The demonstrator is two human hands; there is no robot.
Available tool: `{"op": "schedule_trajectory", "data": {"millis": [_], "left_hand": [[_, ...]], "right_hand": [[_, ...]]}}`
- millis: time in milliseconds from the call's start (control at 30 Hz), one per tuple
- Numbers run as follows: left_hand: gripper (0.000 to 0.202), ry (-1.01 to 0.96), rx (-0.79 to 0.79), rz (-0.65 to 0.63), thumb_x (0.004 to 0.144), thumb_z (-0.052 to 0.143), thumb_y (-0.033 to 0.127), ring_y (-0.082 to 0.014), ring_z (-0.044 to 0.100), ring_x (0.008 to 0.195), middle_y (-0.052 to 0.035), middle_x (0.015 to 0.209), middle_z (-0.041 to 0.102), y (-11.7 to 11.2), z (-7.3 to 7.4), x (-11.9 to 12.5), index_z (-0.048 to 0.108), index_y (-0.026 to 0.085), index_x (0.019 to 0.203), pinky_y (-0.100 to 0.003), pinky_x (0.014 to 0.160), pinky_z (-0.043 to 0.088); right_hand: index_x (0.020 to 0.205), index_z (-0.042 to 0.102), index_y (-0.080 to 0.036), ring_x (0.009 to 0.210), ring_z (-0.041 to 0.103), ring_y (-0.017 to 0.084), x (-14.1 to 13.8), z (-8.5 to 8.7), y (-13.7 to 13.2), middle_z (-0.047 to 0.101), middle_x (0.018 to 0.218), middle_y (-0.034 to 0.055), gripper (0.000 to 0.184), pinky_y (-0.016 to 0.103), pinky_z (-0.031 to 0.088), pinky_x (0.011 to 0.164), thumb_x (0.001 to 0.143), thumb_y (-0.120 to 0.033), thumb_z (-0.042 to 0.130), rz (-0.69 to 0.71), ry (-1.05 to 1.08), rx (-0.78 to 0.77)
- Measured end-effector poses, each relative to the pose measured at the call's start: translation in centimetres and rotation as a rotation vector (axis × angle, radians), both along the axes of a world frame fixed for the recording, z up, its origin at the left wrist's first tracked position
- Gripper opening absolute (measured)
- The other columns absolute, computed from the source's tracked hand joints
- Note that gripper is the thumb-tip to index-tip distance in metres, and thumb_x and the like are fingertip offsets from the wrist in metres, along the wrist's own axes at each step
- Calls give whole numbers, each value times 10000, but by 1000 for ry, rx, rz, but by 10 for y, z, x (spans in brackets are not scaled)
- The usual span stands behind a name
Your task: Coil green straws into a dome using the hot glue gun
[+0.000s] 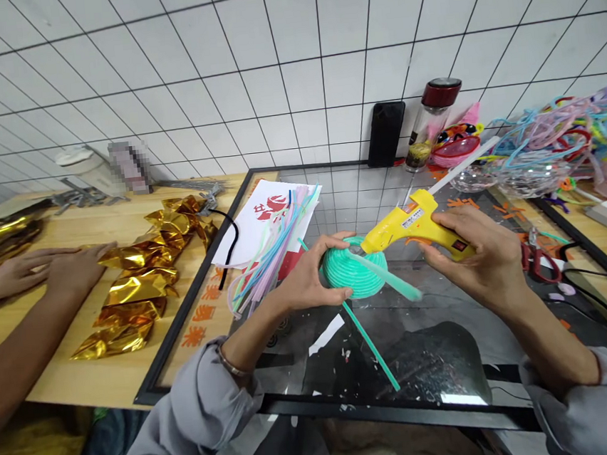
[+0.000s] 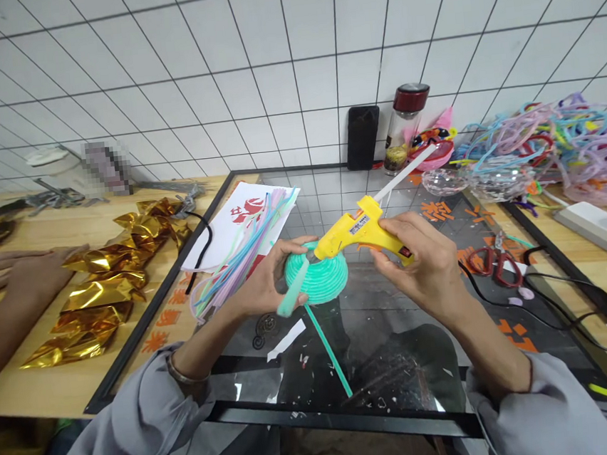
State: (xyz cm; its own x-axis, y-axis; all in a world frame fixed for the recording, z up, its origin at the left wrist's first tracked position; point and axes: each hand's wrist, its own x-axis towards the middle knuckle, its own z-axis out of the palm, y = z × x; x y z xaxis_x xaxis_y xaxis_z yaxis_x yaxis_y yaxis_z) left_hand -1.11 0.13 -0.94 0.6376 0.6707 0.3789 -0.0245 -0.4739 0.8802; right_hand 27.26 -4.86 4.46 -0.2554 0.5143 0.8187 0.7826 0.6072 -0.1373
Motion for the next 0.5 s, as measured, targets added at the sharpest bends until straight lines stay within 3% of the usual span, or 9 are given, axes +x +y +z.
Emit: {"op": "schedule_trajectory", "data": {"millis": [500], "left_hand": [[681, 4, -22, 0, 663, 866, 338, -351, 428, 1458, -157, 1539, 457, 2, 0, -1, 487, 271, 1225, -606, 1190, 340]], "right_hand": [[1127, 650, -242, 790, 696, 231, 6, 2, -2, 727, 939, 64, 297, 377, 579, 690, 844, -246, 740, -2, -6, -3]]}}
